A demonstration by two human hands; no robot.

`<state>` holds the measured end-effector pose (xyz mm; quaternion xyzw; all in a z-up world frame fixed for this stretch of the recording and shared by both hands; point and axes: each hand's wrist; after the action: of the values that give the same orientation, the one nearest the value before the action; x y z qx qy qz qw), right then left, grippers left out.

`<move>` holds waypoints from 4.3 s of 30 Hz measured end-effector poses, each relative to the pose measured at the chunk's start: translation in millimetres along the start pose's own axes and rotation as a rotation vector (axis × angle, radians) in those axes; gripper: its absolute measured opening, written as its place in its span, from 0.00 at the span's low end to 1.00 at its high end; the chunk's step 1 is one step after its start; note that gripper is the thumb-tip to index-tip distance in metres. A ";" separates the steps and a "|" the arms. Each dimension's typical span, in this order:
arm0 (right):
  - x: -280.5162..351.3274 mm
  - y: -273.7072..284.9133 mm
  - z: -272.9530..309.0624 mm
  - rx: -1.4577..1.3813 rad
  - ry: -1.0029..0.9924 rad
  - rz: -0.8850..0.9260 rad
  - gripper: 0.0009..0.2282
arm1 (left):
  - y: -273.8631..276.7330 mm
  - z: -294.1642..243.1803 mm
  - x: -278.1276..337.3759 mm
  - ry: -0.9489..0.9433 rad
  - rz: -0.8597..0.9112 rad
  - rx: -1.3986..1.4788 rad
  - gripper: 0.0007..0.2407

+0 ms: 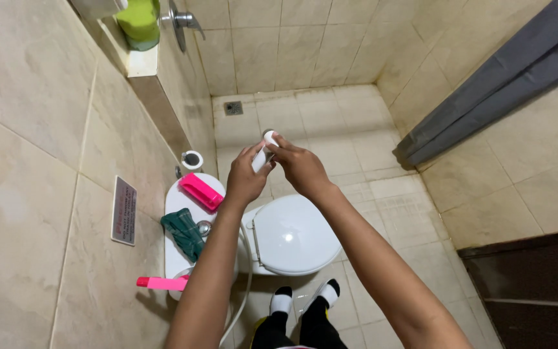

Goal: The person uses a handheld bidet sprayer to rinse the tiled bathroom floor. They move the sprayer across different sections of the floor, directing water toward the drain and around the base of the toilet.

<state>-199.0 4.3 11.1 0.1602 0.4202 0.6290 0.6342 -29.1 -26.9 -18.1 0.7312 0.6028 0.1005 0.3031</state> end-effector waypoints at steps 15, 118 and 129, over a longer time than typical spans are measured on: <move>1.2 46.7 -32.6 0.296 0.293 -0.357 0.15 | -2.7 -74.4 -37.5 -0.329 -0.052 0.067 0.22; 63.9 -22.7 -43.6 0.188 0.110 -0.215 0.16 | -25.1 -4.0 -6.7 -0.324 0.316 -0.354 0.21; 37.5 -33.5 -28.6 0.207 0.140 -0.137 0.21 | -4.4 10.9 -8.2 -0.278 0.281 -0.362 0.21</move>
<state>-203.2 24.7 -42.8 0.1514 0.5358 0.5471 0.6250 -29.2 -37.8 -27.5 0.7485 0.4202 0.1465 0.4916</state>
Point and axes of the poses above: each hand's wrist, its own x-axis away from the middle knuckle, its own y-axis out of the back of the hand, z = x × y, and after that the axes turned 11 degrees about -x, right-handed
